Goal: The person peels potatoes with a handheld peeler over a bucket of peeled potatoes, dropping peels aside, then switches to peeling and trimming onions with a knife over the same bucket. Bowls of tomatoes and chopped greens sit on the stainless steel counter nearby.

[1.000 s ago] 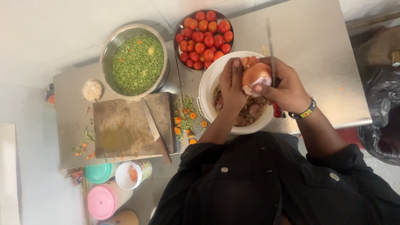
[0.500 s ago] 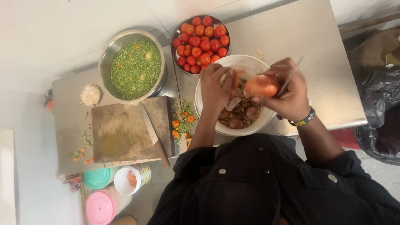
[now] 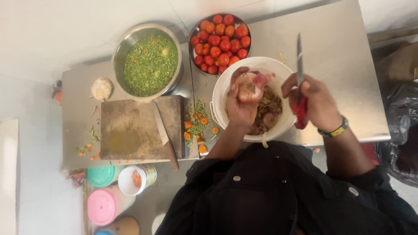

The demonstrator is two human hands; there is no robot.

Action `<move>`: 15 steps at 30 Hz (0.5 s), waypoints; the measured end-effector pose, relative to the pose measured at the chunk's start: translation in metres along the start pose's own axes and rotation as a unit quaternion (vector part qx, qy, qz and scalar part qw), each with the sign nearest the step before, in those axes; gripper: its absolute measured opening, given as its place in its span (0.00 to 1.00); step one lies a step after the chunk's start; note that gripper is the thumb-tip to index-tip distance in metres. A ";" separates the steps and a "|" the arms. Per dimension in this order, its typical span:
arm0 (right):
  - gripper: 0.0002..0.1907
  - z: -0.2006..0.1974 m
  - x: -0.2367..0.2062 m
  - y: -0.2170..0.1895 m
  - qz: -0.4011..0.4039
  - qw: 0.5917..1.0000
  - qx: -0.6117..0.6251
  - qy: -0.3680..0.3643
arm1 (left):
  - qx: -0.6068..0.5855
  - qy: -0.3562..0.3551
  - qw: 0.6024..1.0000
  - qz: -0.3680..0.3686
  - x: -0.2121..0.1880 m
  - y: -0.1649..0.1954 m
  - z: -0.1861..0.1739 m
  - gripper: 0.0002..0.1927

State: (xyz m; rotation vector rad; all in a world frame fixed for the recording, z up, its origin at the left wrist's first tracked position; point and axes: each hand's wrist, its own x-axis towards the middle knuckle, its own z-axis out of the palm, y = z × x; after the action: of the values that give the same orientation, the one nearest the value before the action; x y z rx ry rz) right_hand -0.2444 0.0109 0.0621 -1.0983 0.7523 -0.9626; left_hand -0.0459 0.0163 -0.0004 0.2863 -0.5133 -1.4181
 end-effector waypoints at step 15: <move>0.15 0.050 0.005 -0.028 -0.094 0.903 -0.408 0.098 | 0.353 -0.050 0.930 0.090 0.003 -0.002 -0.002 0.32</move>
State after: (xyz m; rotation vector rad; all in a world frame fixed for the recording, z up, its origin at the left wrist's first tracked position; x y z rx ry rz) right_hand -0.2058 0.0209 0.1035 -1.8436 1.2951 -0.9424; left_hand -0.0463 0.0125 -0.0020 0.7240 -1.1043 -1.0295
